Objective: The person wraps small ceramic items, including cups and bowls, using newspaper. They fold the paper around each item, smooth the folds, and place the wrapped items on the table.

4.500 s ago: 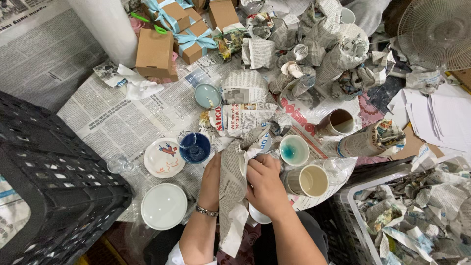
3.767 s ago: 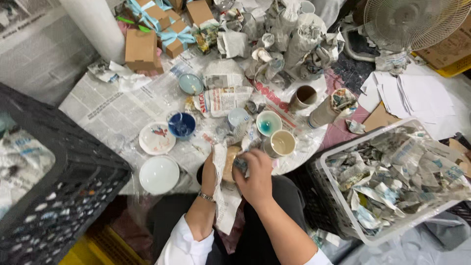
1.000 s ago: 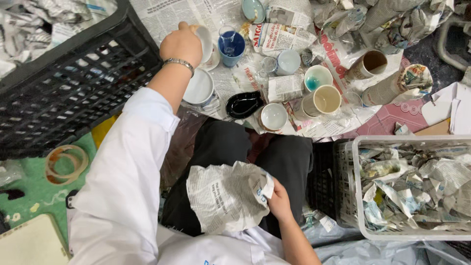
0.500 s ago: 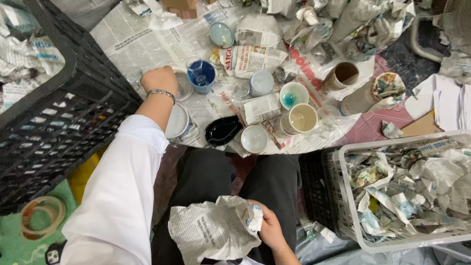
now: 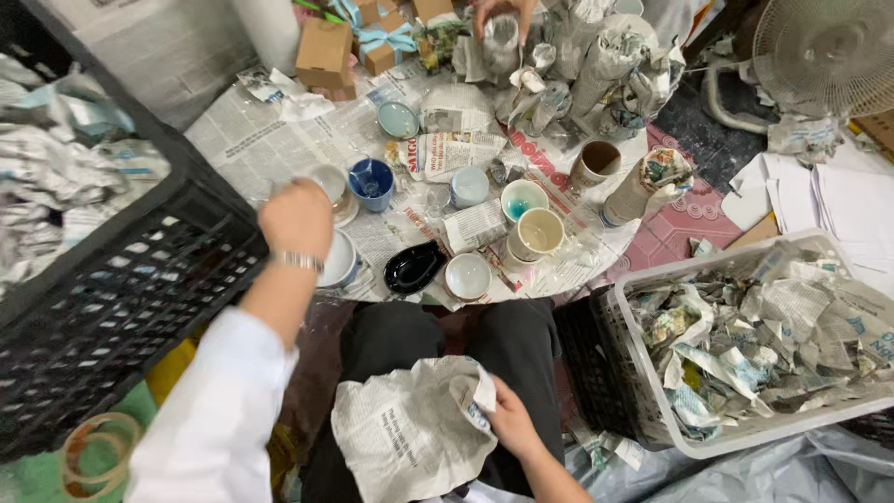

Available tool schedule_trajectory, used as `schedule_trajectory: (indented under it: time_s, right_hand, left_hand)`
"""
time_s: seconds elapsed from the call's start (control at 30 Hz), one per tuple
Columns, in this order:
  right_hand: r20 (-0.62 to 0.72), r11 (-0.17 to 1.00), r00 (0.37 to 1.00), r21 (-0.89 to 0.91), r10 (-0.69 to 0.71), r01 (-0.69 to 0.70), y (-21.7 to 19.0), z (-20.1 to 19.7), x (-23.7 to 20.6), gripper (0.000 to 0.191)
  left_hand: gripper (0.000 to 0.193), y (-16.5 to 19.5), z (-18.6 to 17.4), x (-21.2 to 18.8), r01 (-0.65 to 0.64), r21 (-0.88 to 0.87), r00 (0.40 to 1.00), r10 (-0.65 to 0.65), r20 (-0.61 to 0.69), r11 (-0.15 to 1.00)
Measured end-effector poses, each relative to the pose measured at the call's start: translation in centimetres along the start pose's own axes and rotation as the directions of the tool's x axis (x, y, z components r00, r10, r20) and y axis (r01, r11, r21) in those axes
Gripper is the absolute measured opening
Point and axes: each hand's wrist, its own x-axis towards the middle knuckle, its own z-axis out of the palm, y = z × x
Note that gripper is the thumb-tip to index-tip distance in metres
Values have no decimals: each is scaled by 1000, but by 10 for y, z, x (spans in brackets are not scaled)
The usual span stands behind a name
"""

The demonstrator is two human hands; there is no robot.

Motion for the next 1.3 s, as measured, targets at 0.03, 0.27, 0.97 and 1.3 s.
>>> schedule_trajectory:
  time_s: [0.03, 0.27, 0.97, 1.3]
  right_hand:
    - [7, 998, 998, -24, -59, 59, -4, 5, -4, 37]
    - [148, 848, 937, -400, -316, 349, 2, 49, -35, 29]
    - [517, 174, 674, -711, -528, 682, 0, 79, -59, 86]
    - [500, 353, 785, -706, -366, 614, 25, 82, -38, 111]
  left_hand:
    - [19, -4, -20, -21, -53, -67, 998, 51, -28, 996]
    - [19, -3, -120, -253, -291, -779, 957, 166, -239, 556]
    - [58, 30, 1, -368, -219, -710, 960, 279, -32, 669]
    - [68, 75, 22, -380, -160, -277, 927, 241, 288, 947]
